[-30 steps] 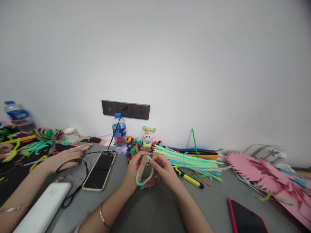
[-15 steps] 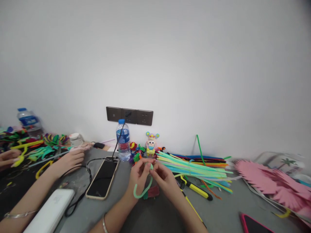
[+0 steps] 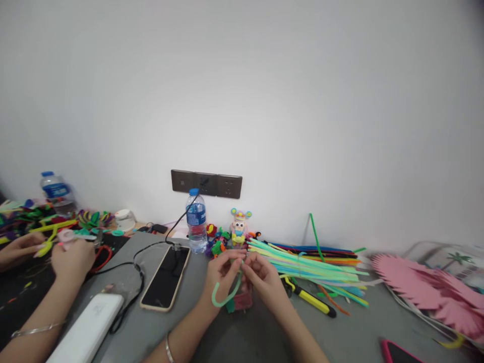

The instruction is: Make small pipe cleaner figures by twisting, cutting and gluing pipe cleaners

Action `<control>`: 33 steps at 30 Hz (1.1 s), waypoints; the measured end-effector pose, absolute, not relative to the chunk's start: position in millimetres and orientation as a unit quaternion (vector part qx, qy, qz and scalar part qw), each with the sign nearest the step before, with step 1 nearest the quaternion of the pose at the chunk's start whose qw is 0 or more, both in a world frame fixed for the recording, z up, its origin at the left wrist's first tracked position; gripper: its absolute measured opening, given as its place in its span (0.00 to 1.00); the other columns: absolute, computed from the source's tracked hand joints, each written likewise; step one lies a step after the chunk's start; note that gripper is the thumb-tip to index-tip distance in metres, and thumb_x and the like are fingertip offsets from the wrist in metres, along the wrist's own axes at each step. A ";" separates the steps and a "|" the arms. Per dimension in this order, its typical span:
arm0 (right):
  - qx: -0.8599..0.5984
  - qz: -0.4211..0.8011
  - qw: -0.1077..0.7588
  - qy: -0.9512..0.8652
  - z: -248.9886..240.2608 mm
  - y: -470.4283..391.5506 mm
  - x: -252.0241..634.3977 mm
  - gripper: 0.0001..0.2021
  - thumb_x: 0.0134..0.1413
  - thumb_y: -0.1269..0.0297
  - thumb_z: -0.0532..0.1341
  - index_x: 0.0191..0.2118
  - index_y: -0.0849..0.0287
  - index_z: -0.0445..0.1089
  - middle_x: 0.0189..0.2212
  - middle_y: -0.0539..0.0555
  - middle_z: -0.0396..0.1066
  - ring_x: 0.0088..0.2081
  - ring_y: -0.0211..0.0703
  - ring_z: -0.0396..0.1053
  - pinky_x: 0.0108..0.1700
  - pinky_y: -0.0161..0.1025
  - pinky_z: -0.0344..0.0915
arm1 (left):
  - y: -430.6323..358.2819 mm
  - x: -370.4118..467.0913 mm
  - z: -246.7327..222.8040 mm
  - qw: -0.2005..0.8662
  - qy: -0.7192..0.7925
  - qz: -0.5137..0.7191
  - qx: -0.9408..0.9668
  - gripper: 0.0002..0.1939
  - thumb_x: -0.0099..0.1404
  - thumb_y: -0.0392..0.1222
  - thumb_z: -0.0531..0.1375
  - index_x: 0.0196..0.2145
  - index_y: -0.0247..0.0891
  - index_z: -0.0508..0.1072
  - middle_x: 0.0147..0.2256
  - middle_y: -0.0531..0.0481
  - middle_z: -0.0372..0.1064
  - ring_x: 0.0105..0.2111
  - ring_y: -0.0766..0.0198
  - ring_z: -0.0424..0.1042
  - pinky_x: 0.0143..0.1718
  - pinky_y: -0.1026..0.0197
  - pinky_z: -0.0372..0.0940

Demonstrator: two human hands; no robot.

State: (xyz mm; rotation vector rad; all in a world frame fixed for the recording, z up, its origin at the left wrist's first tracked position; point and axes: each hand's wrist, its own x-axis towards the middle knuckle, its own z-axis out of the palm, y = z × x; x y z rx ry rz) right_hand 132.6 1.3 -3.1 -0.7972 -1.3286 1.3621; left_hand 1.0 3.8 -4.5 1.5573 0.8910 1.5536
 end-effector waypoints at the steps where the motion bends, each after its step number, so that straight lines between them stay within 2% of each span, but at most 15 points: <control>1: -0.330 0.570 0.513 -0.550 -4.2 1.5 132.5 0.20 0.49 0.46 0.65 0.29 0.56 0.59 0.17 0.44 0.66 0.16 0.34 0.66 0.18 0.30 0.59 | 4.1 0.9 -4.6 0.385 0.349 0.605 0.604 0.13 0.64 0.47 0.60 0.34 0.35 0.79 0.42 0.40 0.77 0.46 0.53 0.74 0.50 0.56 0.66; 3: -0.327 0.566 0.520 -0.549 -6.2 1.3 132.4 0.19 0.50 0.48 0.65 0.31 0.55 0.58 0.18 0.44 0.67 0.17 0.36 0.68 0.18 0.29 0.59 | 5.3 1.0 -5.2 0.416 0.351 0.599 0.587 0.14 0.62 0.49 0.61 0.34 0.35 0.80 0.43 0.40 0.77 0.45 0.53 0.74 0.48 0.58 0.67; 5: -0.328 0.548 0.532 -0.556 -7.7 1.0 132.5 0.17 0.51 0.50 0.66 0.33 0.55 0.59 0.18 0.44 0.67 0.18 0.36 0.69 0.19 0.29 0.60 | 7.7 1.3 -7.0 0.452 0.360 0.590 0.564 0.17 0.60 0.52 0.62 0.35 0.34 0.80 0.41 0.40 0.78 0.39 0.55 0.76 0.40 0.60 0.69; 8: -0.336 0.515 0.539 -0.575 -8.8 0.8 132.9 0.15 0.52 0.52 0.65 0.36 0.56 0.63 0.20 0.44 0.67 0.20 0.35 0.70 0.22 0.30 0.63 | 13.0 1.5 -11.3 0.476 0.387 0.568 0.549 0.23 0.56 0.57 0.63 0.36 0.33 0.81 0.29 0.44 0.78 0.24 0.63 0.71 0.25 0.65 0.64; 11: -0.349 0.506 0.533 -0.581 -7.5 1.1 133.9 0.16 0.50 0.51 0.66 0.38 0.57 0.66 0.19 0.44 0.66 0.19 0.36 0.69 0.22 0.31 0.65 | 16.6 1.3 -13.9 0.485 0.403 0.544 0.554 0.28 0.53 0.62 0.63 0.34 0.31 0.81 0.16 0.51 0.68 0.16 0.70 0.59 0.18 0.67 0.54; 13: -0.355 0.515 0.530 -0.573 -5.3 1.5 135.0 0.18 0.48 0.49 0.66 0.38 0.57 0.66 0.18 0.44 0.66 0.19 0.37 0.70 0.22 0.32 0.65 | 16.1 0.9 -12.4 0.504 0.395 0.529 0.557 0.29 0.54 0.64 0.62 0.35 0.31 0.81 0.15 0.53 0.63 0.16 0.71 0.56 0.18 0.67 0.51; 16: -0.364 0.536 0.522 -0.554 -1.1 2.7 138.0 0.21 0.45 0.47 0.68 0.37 0.57 0.66 0.18 0.45 0.69 0.18 0.38 0.70 0.21 0.32 0.63 | 12.2 -1.4 -7.3 0.553 0.366 0.505 0.552 0.30 0.60 0.63 0.57 0.42 0.32 0.80 0.19 0.51 0.67 0.20 0.68 0.62 0.24 0.66 0.58; 19: -0.372 0.565 0.507 -0.534 1.8 4.5 142.7 0.23 0.41 0.46 0.69 0.36 0.57 0.66 0.17 0.45 0.69 0.18 0.38 0.70 0.21 0.31 0.62 | 8.0 -4.9 -4.0 0.550 0.356 0.496 0.570 0.26 0.64 0.57 0.55 0.47 0.34 0.77 0.32 0.45 0.75 0.33 0.60 0.71 0.38 0.60 0.65; 21: -0.376 0.584 0.500 -0.518 2.3 5.7 146.4 0.23 0.41 0.46 0.69 0.36 0.58 0.66 0.17 0.46 0.70 0.19 0.38 0.71 0.22 0.31 0.62 | 5.9 -6.0 -3.7 0.517 0.357 0.499 0.597 0.23 0.64 0.54 0.57 0.49 0.36 0.75 0.43 0.42 0.75 0.44 0.55 0.71 0.47 0.58 0.63; 23: -0.376 0.604 0.495 -0.499 1.8 6.5 149.8 0.23 0.41 0.46 0.70 0.37 0.58 0.66 0.18 0.46 0.71 0.20 0.37 0.71 0.22 0.30 0.62 | 4.1 -5.3 -3.3 0.496 0.348 0.501 0.618 0.22 0.64 0.51 0.58 0.51 0.38 0.72 0.48 0.42 0.72 0.49 0.54 0.69 0.51 0.57 0.62; 25: -0.372 0.624 0.492 -0.480 1.1 6.6 152.2 0.24 0.40 0.47 0.70 0.37 0.58 0.66 0.18 0.46 0.71 0.20 0.36 0.70 0.22 0.29 0.61 | 2.6 -3.4 -1.7 0.493 0.333 0.495 0.634 0.21 0.64 0.49 0.59 0.52 0.38 0.70 0.48 0.43 0.73 0.48 0.55 0.70 0.49 0.58 0.64; 29: -0.358 0.659 0.485 -0.450 0.5 4.8 153.3 0.23 0.40 0.49 0.71 0.37 0.57 0.65 0.20 0.46 0.72 0.21 0.35 0.70 0.24 0.29 0.60 | 2.4 -1.7 2.2 0.477 0.332 0.494 0.646 0.17 0.64 0.49 0.58 0.46 0.36 0.73 0.39 0.44 0.75 0.38 0.59 0.73 0.40 0.61 0.67; 33: -0.346 0.669 0.490 -0.440 -3.6 5.8 150.9 0.22 0.41 0.50 0.71 0.37 0.57 0.67 0.23 0.47 0.72 0.24 0.35 0.69 0.27 0.31 0.62 | 7.7 -4.1 -3.2 0.483 0.356 0.501 0.624 0.17 0.61 0.50 0.62 0.42 0.35 0.75 0.35 0.46 0.76 0.34 0.60 0.73 0.37 0.61 0.68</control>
